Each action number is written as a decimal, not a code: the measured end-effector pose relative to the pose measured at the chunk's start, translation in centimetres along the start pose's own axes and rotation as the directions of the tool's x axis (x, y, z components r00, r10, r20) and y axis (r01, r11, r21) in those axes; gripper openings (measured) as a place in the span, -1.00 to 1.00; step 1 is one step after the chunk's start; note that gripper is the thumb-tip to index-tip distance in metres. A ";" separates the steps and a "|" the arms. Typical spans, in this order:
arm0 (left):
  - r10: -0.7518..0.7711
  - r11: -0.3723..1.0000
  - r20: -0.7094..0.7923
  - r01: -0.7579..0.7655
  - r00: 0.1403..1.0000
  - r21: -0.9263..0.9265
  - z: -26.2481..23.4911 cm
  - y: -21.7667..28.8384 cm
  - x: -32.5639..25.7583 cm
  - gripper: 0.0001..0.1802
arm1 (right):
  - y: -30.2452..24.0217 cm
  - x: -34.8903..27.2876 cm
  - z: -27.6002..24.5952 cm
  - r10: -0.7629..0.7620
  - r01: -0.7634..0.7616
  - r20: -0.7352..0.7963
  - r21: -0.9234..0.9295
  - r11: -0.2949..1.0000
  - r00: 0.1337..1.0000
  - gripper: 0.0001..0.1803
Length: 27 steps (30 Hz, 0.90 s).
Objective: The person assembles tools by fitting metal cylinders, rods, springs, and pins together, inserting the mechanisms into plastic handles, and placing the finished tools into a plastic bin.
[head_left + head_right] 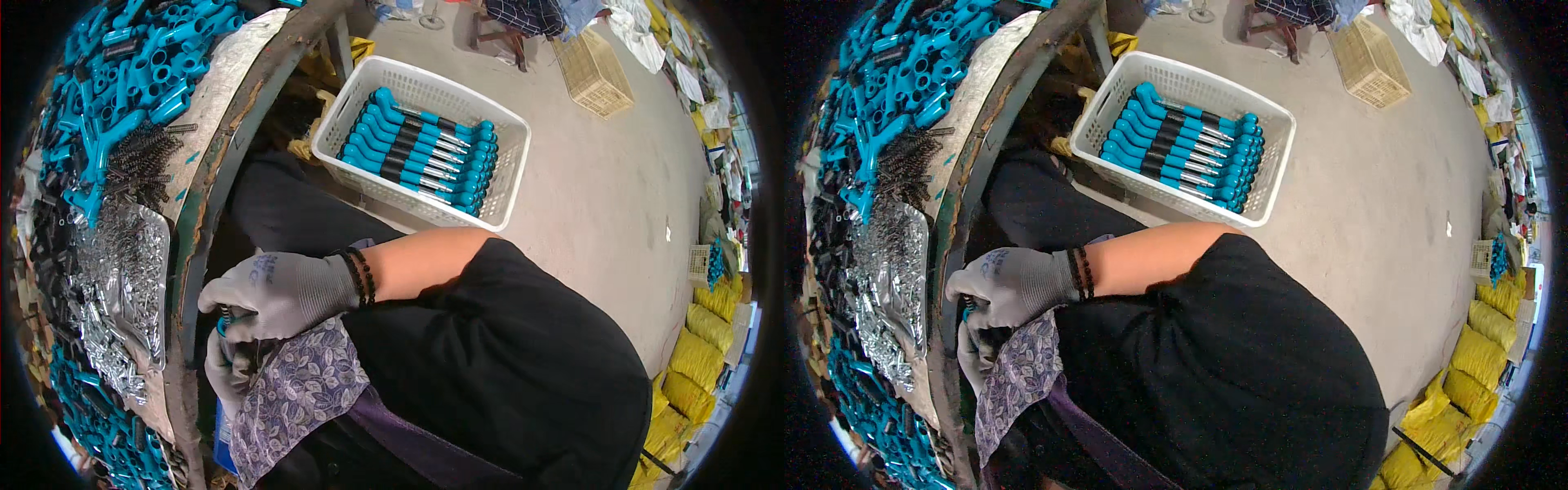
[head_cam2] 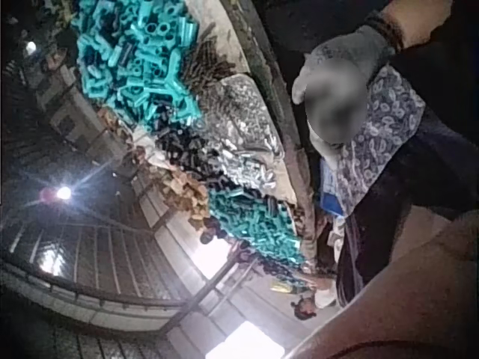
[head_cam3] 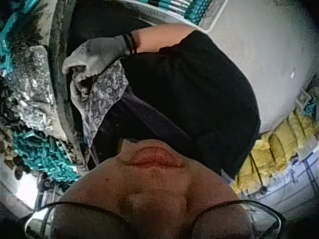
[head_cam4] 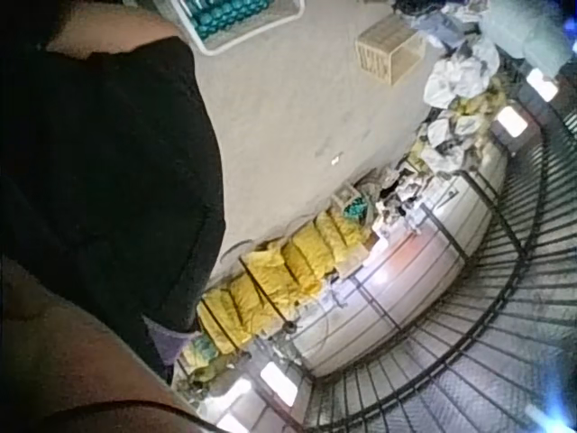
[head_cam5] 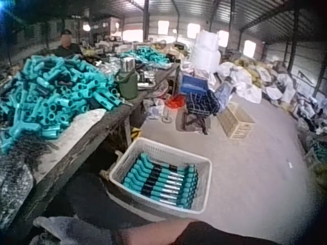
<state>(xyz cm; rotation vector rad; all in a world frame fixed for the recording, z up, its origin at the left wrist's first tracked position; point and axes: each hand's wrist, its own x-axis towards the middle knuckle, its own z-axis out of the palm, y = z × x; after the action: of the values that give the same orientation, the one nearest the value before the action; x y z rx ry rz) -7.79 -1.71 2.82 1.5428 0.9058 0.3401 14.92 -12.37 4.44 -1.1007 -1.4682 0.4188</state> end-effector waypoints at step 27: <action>0.177 0.912 -0.431 -0.312 0.885 -0.267 -7.7 0.8 -4.2 -0.35 | 2.9 27.3 1.4 0.150 -0.060 0.216 -0.376 0.925 0.965 -0.65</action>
<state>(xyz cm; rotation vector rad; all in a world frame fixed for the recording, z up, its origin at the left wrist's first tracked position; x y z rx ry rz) -15.46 0.84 6.31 1.2933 0.9047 0.9759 18.60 11.56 17.51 -1.4736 -1.7544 0.3710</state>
